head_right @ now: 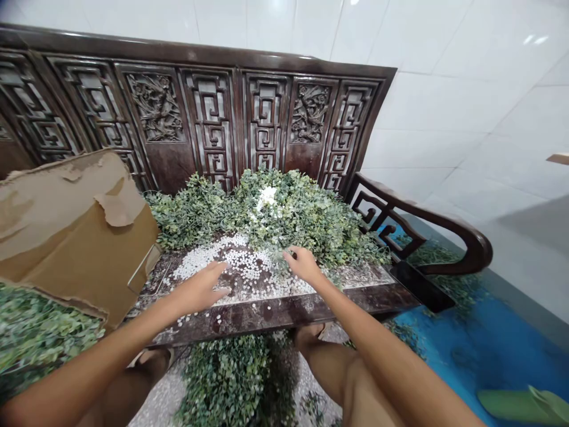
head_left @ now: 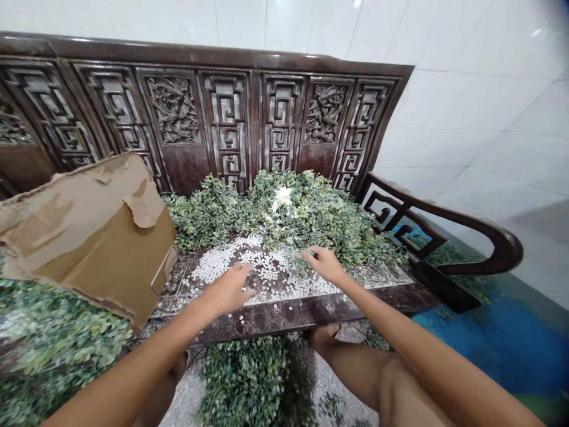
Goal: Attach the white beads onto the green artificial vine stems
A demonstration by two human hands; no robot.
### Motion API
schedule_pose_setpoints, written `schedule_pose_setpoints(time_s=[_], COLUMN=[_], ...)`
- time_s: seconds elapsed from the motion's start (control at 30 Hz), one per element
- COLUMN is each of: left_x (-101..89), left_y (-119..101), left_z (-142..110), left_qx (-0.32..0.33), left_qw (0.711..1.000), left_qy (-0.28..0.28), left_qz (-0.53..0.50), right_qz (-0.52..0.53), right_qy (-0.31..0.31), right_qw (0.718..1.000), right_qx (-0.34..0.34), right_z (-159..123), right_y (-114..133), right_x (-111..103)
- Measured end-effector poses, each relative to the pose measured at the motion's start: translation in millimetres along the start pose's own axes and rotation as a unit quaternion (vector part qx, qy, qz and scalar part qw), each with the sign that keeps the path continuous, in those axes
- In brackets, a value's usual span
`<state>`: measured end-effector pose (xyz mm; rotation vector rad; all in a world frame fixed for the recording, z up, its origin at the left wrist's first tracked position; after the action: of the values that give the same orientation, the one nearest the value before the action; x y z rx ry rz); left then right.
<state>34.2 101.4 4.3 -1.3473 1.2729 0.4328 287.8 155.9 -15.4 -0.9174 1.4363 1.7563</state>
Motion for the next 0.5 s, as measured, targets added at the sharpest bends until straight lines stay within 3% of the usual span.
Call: schedule_pose_setpoints(time_s=[0.13,0.27,0.37,0.5], left_x=[-12.4,-15.1,-16.3,-28.1], left_y=[-27,-34,-26,-11], left_z=[3,14,25,29], left_qx=[0.102,0.148,0.13,0.093], left_qw=[0.987,0.971,0.973,0.977], left_qy=[-0.095,-0.124,-0.124,-0.149], left_qz=[-0.081,-0.14,-0.142,-0.122], right_qz=[0.09,0.161,0.194,0.222], right_qy=[0.053,0.098,0.113,0.126], right_qw=[0.993,0.977,0.97,0.964], right_qx=[-0.059,-0.097,-0.096,-0.077], right_z=[-4,-9,-9,-5], right_y=[56,101,111,104], right_x=[12,25,31,33])
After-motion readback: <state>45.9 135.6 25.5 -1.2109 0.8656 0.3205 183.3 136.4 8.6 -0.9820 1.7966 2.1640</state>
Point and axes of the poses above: each hand's wrist, its own z-axis towards the middle knuckle, its own x-axis out of the palm, y = z × x, the point moved 8 cm from there along z, towards the middle knuckle, and after that the axes turned 4 degrees about -z, right-handed, at the moved point
